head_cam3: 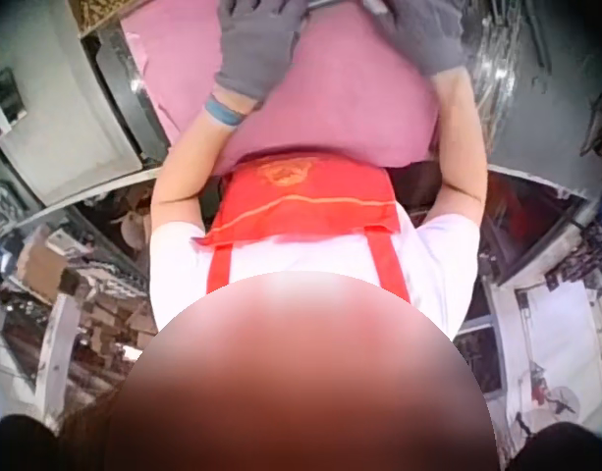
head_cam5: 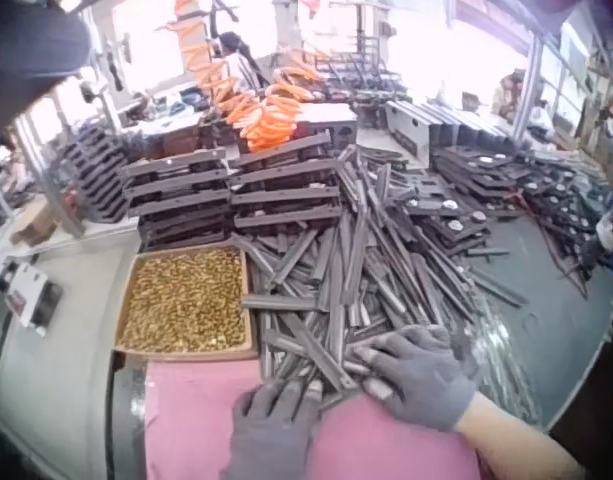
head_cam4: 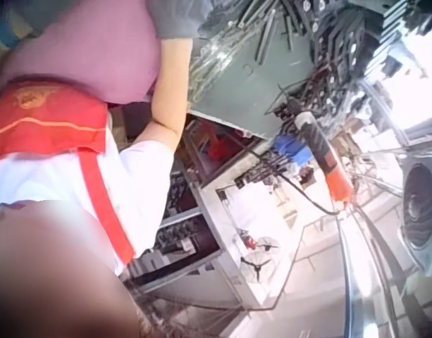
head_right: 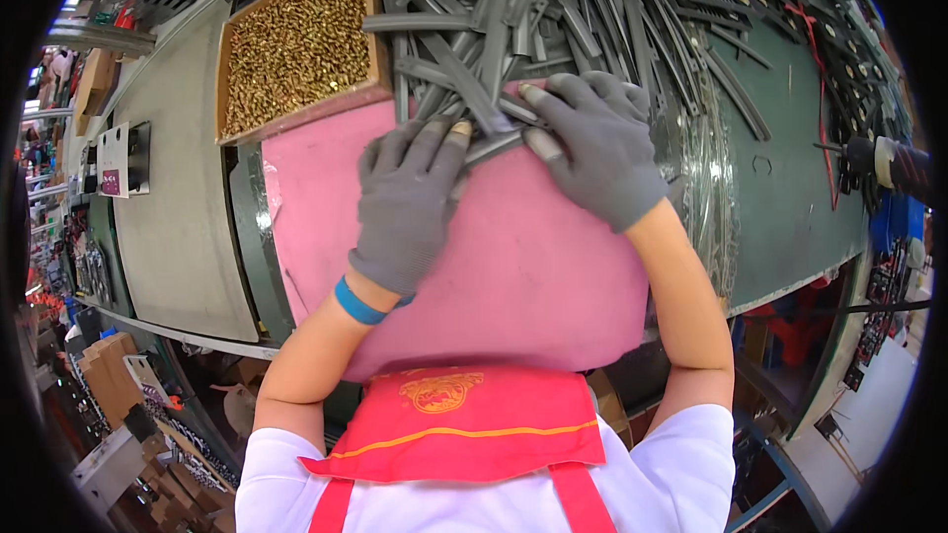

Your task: Screwing various components onto metal chassis plates using an electric screwdriver.

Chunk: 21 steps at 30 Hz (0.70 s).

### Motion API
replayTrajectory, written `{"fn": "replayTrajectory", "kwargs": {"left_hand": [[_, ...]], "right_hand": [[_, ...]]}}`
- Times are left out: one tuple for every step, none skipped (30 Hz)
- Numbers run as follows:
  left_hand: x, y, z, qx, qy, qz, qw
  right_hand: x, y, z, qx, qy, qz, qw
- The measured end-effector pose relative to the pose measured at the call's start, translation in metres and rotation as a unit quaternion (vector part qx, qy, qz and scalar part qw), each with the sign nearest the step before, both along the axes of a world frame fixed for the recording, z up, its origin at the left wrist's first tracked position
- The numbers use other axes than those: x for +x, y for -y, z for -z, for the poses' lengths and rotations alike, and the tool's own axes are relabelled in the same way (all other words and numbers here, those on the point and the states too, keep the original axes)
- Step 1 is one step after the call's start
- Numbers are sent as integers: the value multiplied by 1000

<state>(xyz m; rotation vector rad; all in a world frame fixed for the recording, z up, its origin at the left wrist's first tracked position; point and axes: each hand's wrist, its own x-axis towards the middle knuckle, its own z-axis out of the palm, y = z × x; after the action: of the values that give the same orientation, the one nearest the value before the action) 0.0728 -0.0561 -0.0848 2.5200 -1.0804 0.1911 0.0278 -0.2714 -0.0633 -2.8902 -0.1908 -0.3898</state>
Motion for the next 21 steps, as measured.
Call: {"fn": "replayTrajectory", "kwargs": {"left_hand": [[-4, -8, 0, 31, 26, -11, 999], [-8, -17, 1, 35, 21, -10, 999], [-12, -27, 2, 39, 40, -5, 998], [-16, -36, 2, 45, 61, -2, 997], [-26, -47, 1, 50, 41, -1, 998], [-36, -59, 0, 53, 34, -4, 998], [-45, -69, -2, 56, 10, -5, 998], [-53, -78, -3, 60, -14, -6, 998], [-61, -86, 0, 30, -31, -19, 999], [-66, -95, 0, 34, -39, -20, 998], [-71, -103, -2, 13, -43, -39, 998], [-79, -113, -5, -8, -45, -64, 997], [-87, -120, -5, -62, -38, -107, 992], [-99, -129, -2, -93, -25, -155, 983], [-106, -132, 2, -101, 5, -179, 979], [-111, -133, 5, -110, 34, -201, 973], [-114, -134, 4, -88, 27, -200, 975], [-112, -130, 2, -86, 22, -202, 975], [-105, -124, 1, -48, 40, -185, 981], [-97, -119, 0, -10, 58, -167, 984], [-90, -118, -5, 34, 19, -157, 987]], "right_hand": [[-4, -4, 1, 20, -31, -6, 999], [-10, -9, 2, 41, -63, -12, 997], [-15, -15, 2, 1, -33, -45, 998], [-23, -22, 4, 6, -38, -48, 998], [-33, -29, 5, 12, -46, -66, 997], [-42, -37, 5, 16, -54, -84, 995], [-51, -43, 6, 21, -72, -103, 992], [-59, -51, 8, 26, -79, -105, 991], [-67, -59, 10, 51, -80, -118, 989], [-74, -66, 12, 76, -80, -130, 985], [-79, -69, 7, 74, -106, -134, 982], [-81, -68, 1, 78, -113, -141, 980], [-82, -62, -5, 59, -85, -133, 986], [-85, -56, -6, 38, -56, -125, 990], [-88, -50, -5, 43, -36, -72, 996], [-90, -42, -1, 46, -16, -17, 999], [-94, -37, 6, 87, 16, 31, 996], [-100, -38, 10, 87, 12, 30, 996], [-108, -40, 13, 82, 7, 24, 996], [-114, -42, 15, 76, 3, 18, 997], [-119, -43, 17, 68, 23, 14, 997]]}}
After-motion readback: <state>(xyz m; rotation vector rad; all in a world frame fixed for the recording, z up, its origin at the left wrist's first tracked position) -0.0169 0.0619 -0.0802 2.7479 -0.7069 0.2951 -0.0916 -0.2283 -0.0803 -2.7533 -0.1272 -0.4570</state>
